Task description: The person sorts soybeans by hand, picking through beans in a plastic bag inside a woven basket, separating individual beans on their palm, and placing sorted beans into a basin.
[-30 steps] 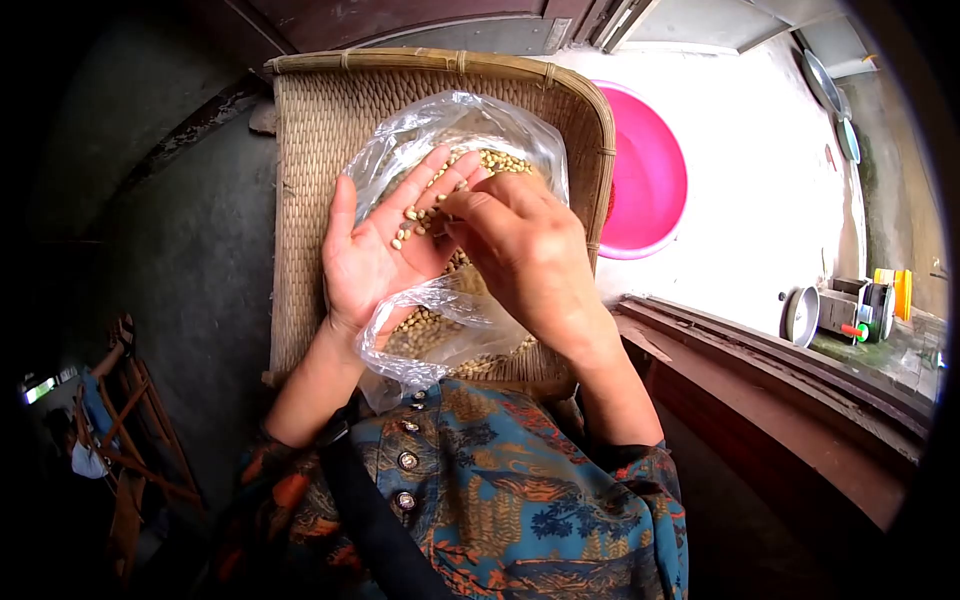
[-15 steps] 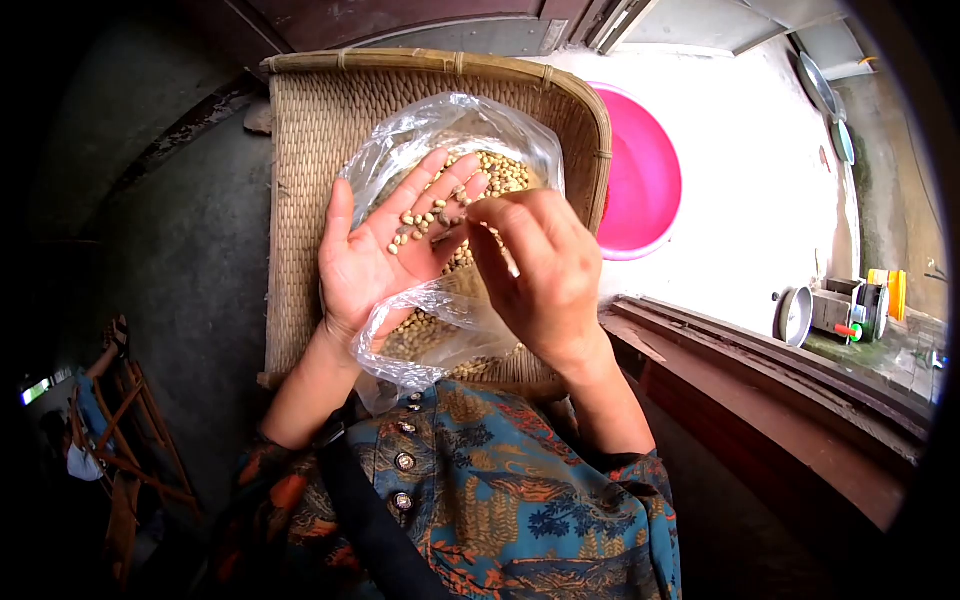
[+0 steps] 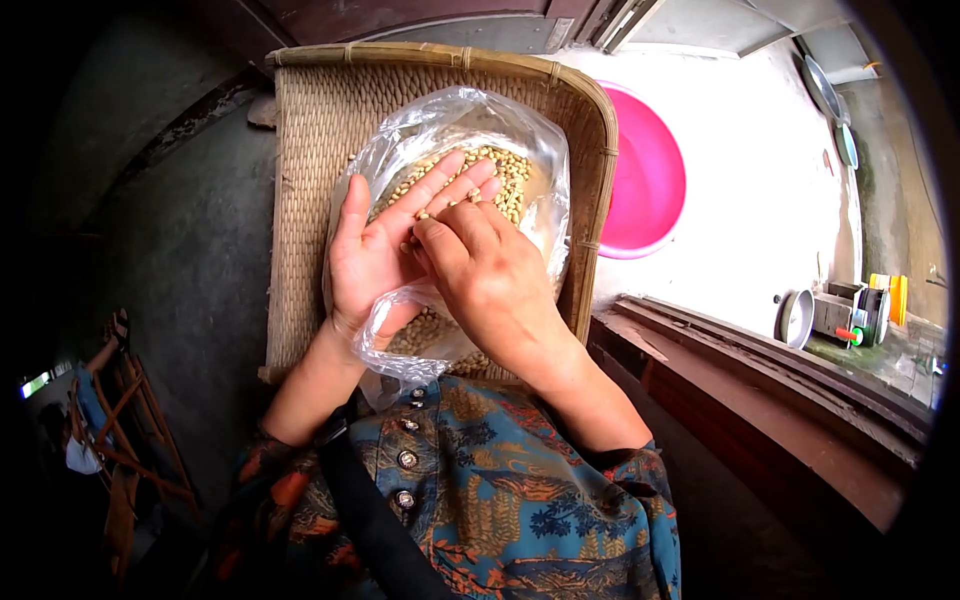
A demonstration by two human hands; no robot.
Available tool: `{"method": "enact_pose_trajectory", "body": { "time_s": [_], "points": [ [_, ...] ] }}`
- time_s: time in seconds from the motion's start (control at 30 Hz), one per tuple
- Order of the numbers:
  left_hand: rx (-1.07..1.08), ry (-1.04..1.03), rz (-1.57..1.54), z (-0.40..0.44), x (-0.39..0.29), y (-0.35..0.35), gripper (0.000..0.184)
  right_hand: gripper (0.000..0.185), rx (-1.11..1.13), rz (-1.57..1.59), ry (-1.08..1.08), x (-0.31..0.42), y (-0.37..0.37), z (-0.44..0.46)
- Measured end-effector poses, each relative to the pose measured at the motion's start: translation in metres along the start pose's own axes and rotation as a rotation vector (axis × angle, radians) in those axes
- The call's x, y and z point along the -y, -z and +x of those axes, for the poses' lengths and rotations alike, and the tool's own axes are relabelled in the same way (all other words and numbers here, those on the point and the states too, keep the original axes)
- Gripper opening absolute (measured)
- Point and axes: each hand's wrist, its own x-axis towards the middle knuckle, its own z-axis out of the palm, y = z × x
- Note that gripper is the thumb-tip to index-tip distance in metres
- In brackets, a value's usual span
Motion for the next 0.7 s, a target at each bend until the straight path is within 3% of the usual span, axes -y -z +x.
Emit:
{"method": "enact_pose_trajectory", "body": {
  "time_s": [0.53,0.7],
  "points": [
    [-0.075,0.000,-0.034,0.001,0.005,0.003,0.080,0.021,0.062,0.031,-0.074,0.000,-0.002,0.006],
    [-0.113,-0.005,-0.095,0.000,-0.001,0.003,0.078,0.023,-0.113,0.546,-0.210,-0.009,0.014,0.003]
  ]
}}
